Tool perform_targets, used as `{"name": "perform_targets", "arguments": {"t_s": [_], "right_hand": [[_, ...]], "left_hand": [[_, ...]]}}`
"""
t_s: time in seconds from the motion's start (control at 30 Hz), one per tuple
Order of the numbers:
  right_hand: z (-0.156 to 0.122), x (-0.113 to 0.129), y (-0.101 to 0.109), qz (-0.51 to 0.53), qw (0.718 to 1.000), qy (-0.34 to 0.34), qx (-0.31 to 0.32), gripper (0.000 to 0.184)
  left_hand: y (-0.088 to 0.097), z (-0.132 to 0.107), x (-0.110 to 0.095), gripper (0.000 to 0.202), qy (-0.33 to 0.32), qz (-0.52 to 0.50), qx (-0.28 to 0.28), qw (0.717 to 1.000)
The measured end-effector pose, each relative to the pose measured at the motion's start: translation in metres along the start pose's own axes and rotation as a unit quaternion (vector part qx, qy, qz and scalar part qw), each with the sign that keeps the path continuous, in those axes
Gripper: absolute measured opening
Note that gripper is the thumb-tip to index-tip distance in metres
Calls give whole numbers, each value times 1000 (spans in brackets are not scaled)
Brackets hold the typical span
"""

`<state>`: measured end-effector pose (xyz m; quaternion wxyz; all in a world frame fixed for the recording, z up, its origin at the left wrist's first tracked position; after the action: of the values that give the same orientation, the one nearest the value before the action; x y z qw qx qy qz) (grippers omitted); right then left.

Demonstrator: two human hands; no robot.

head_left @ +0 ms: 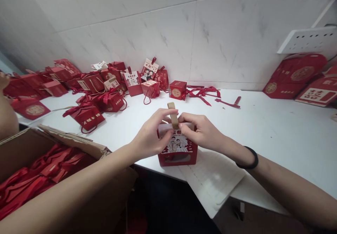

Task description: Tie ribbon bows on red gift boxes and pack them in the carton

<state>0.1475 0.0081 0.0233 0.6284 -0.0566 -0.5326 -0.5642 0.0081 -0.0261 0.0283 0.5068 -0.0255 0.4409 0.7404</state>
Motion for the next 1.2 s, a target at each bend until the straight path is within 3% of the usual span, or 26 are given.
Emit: {"name": "perform_targets", "arguments": {"t_s": [0.43,0.77,1.2], "right_hand": [[-2,-3,2,-30,998,35,40,9],[-1,0,2,-52,995,81,12,9],[-1,-2,2,-35,996,64,40,7]], "left_hand": [[0,-1,2,37,70,-70,5,995],[0,0,3,34,69,-81,-13,994],[0,3,2,30,74,-153,23,985]]}}
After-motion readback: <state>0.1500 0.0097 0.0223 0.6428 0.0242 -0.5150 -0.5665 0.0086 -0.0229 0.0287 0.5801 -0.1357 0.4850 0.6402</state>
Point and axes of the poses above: each hand's wrist, its own z-axis towards the middle knuckle, its own y-axis out of the back of the hand, x = y × z, the point moved 4 cm from there along z, towards the middle knuckle, and after that the axes turned 5 degrees about -y, right-handed, at the moved point
